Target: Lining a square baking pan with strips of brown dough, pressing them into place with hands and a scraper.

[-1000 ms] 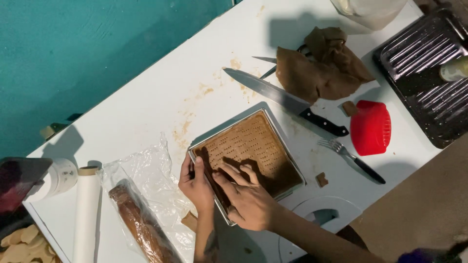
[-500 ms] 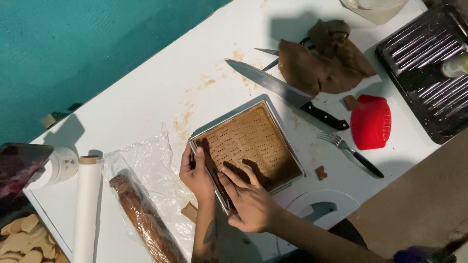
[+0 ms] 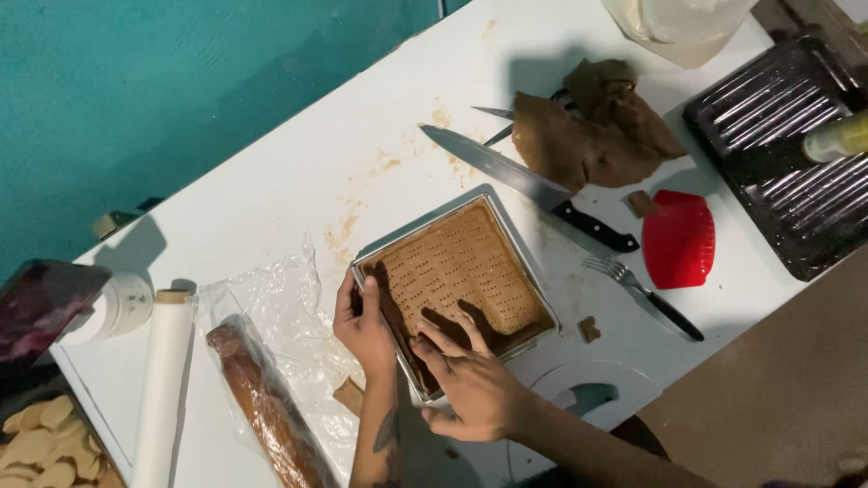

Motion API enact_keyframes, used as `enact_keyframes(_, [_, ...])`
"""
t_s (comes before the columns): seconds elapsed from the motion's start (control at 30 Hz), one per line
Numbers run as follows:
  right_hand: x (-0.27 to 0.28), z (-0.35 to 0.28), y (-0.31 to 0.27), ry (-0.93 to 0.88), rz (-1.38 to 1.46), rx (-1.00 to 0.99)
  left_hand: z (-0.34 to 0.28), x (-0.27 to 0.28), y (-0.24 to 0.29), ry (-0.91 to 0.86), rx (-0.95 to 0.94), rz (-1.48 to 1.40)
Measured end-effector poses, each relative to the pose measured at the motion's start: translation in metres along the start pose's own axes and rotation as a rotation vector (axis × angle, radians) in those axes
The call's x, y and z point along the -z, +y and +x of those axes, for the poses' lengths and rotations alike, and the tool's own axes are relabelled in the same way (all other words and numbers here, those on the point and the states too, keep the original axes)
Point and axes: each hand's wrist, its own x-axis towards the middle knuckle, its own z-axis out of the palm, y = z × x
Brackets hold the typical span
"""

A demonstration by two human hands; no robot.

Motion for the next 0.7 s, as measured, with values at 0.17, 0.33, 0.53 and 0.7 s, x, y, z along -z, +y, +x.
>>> enact_keyframes(0.17, [0.001, -0.001, 0.001, -0.087, -0.058, -0.022, -0.001, -0.001, 0.000, 0.029, 0.005, 0.043])
enact_keyframes(0.33, [0.002, -0.004, -0.001, -0.019, 0.006, 0.032, -0.001, -0.001, 0.002, 0.008, -0.026, -0.002])
enact_keyframes(0.53, [0.008, -0.005, 0.005, -0.175, 0.015, -0.054, 0.001, -0.004, 0.004, 0.001, -0.012, 0.051])
enact_keyframes(0.7, [-0.001, -0.009, 0.004, -0.118, -0.034, -0.016, -0.001, -0.002, 0.002, 0.021, -0.041, 0.072])
